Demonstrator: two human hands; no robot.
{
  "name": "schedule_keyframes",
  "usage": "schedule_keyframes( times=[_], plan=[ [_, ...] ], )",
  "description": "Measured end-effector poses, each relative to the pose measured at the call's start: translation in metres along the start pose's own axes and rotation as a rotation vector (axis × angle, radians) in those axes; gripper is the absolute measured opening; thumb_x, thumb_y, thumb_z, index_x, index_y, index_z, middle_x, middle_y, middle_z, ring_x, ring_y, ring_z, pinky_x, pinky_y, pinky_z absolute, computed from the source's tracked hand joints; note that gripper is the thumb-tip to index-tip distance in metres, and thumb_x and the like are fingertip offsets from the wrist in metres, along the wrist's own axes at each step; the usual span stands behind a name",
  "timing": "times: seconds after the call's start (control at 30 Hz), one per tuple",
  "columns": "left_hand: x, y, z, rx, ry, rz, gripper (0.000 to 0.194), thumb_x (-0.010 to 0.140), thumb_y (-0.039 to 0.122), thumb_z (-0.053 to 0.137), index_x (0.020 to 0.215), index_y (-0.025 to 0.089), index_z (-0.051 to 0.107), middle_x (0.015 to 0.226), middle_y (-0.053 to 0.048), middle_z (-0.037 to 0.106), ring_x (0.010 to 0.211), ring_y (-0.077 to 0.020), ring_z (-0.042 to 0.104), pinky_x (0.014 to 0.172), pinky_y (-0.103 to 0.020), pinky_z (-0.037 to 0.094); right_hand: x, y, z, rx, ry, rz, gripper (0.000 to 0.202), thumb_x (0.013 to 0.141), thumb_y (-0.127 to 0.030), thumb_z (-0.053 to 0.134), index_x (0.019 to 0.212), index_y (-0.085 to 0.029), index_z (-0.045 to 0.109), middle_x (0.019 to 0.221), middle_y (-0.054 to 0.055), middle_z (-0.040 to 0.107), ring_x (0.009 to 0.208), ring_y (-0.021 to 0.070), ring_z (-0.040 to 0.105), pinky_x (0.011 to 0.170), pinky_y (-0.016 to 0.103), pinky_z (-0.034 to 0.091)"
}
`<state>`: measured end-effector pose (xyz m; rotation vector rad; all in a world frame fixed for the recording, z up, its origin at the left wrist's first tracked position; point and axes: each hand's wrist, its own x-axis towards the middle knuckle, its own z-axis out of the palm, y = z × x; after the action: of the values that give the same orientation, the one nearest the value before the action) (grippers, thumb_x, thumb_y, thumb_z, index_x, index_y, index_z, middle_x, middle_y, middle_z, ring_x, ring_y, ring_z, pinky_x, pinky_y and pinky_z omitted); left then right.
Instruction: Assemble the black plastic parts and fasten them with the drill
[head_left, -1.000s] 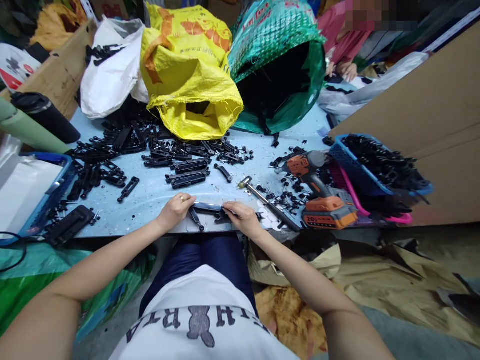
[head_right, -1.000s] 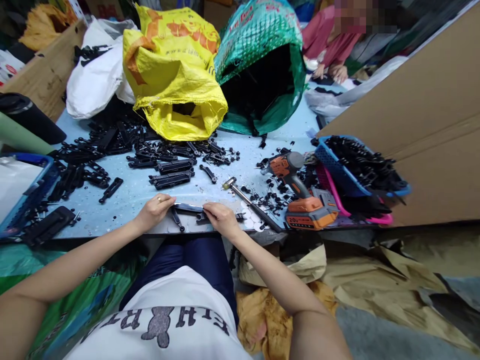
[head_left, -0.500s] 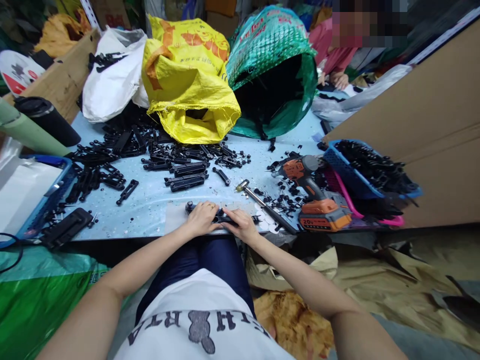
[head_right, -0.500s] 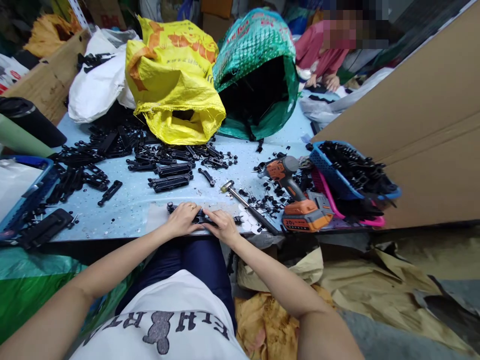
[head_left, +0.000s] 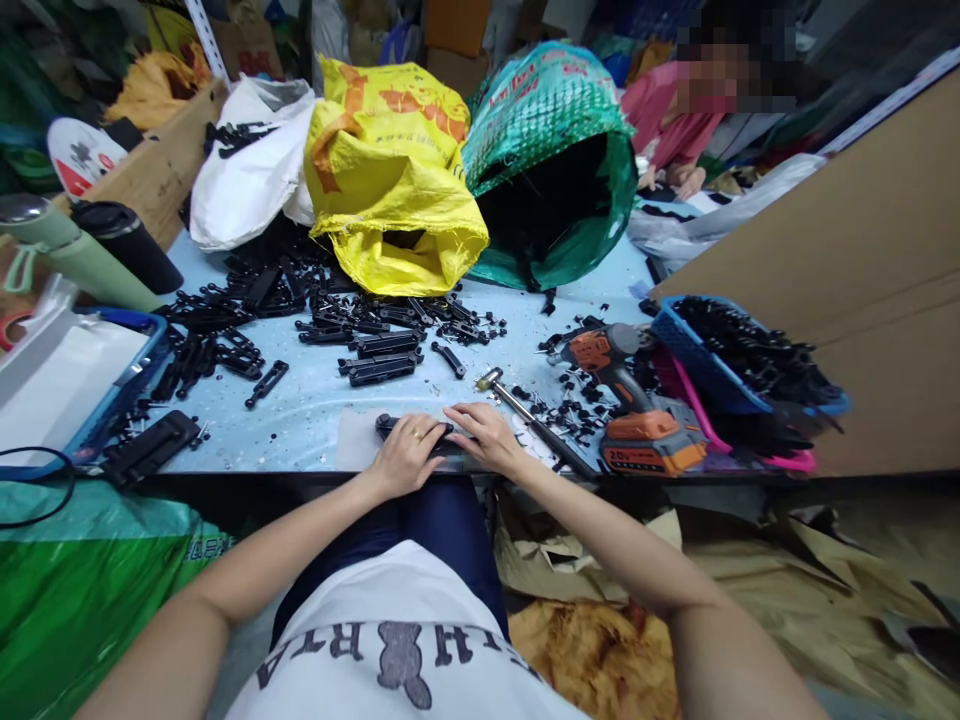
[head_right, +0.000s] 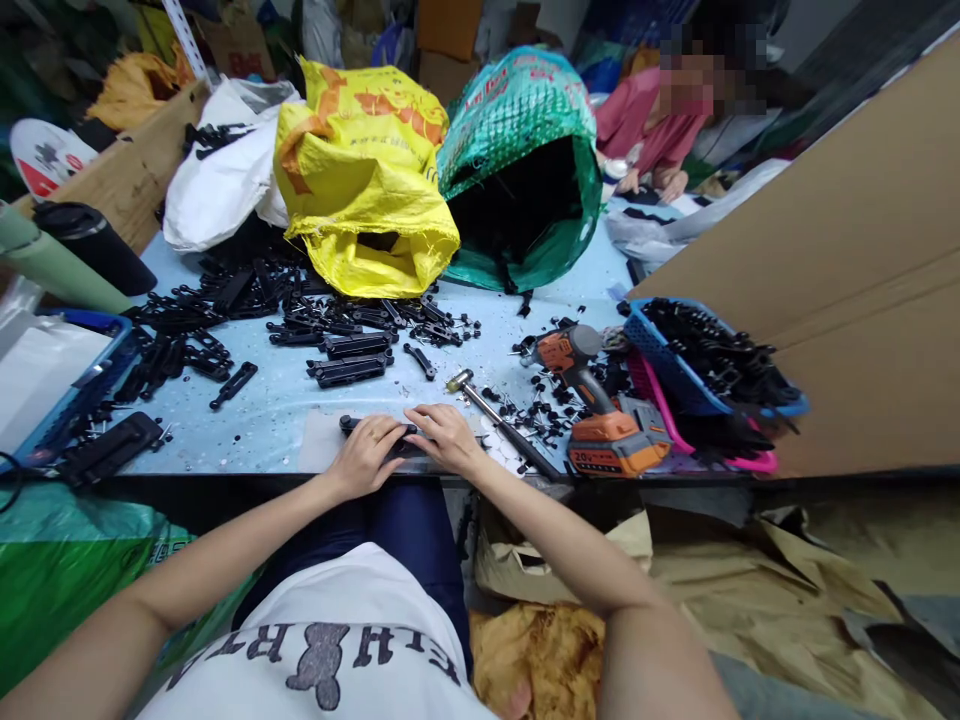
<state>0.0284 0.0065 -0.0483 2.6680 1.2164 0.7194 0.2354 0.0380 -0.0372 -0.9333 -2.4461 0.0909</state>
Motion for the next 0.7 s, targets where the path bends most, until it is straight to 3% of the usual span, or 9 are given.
schedule_keyframes(
  times=[0.1, 0.17, 0.27, 0.37, 0.47, 0.7],
  plan=[
    [-0.021, 0.01, -0.003, 0.145, 0.042, -0.327, 0.028, 0.085, 0.034, 0.047, 0.086, 0.014, 0.066, 0.081, -0.013, 0.065, 0.086, -0.0259, 0.06, 0.075, -0.038, 0.045, 0.03, -0.029, 0.018, 0.108, 0.045, -0.041, 0.043, 0.093, -0.036, 0.043, 0.131, -0.017, 0.047, 0.12, 0.014, 0.056, 0.109, 0.0213, 0.053, 0.09, 0.036, 0.046],
    [-0.025, 0.014, -0.004, 0.21, -0.037, -0.565, 0.032, 0.083, 0.037, 0.047, 0.084, 0.012, 0.067, 0.075, -0.013, 0.065, 0.078, -0.026, 0.062, 0.067, -0.036, 0.046, 0.047, -0.043, 0.033, 0.175, -0.044, -0.08, 0.042, 0.094, -0.036, 0.04, 0.131, -0.019, 0.047, 0.123, 0.013, 0.055, 0.111, 0.0205, 0.052, 0.092, 0.035, 0.046],
    [-0.019, 0.014, -0.006, 0.19, -0.179, -0.768, 0.036, 0.083, 0.036, 0.044, 0.086, 0.01, 0.068, 0.075, -0.014, 0.068, 0.071, -0.0254, 0.064, 0.062, -0.033, 0.046, 0.059, -0.051, 0.048, 0.233, -0.107, 0.02, 0.039, 0.095, -0.034, 0.036, 0.132, -0.024, 0.047, 0.118, 0.009, 0.058, 0.107, 0.0174, 0.055, 0.091, 0.032, 0.048],
    [-0.016, 0.008, -0.007, 0.157, -0.236, -0.79, 0.038, 0.085, 0.035, 0.041, 0.082, 0.01, 0.069, 0.077, -0.015, 0.069, 0.073, -0.0259, 0.066, 0.064, -0.032, 0.046, 0.057, -0.05, 0.052, 0.276, -0.093, 0.099, 0.039, 0.096, -0.032, 0.036, 0.132, -0.025, 0.047, 0.115, 0.008, 0.059, 0.106, 0.0163, 0.056, 0.091, 0.03, 0.047],
    [-0.02, 0.0, -0.008, 0.15, -0.231, -0.731, 0.039, 0.085, 0.037, 0.041, 0.08, 0.011, 0.069, 0.079, -0.015, 0.069, 0.077, -0.0261, 0.066, 0.066, -0.032, 0.046, 0.054, -0.05, 0.053, 0.283, -0.085, 0.095, 0.039, 0.095, -0.031, 0.038, 0.132, -0.025, 0.047, 0.115, 0.008, 0.058, 0.106, 0.017, 0.055, 0.09, 0.031, 0.048],
    [-0.025, -0.002, -0.005, 0.151, -0.212, -0.736, 0.038, 0.086, 0.035, 0.039, 0.083, 0.011, 0.069, 0.08, -0.014, 0.069, 0.077, -0.0254, 0.066, 0.066, -0.032, 0.046, 0.054, -0.054, 0.057, 0.267, -0.083, 0.125, 0.039, 0.095, -0.032, 0.037, 0.131, -0.026, 0.049, 0.109, 0.008, 0.057, 0.101, 0.0179, 0.054, 0.087, 0.032, 0.048]
  ],
)
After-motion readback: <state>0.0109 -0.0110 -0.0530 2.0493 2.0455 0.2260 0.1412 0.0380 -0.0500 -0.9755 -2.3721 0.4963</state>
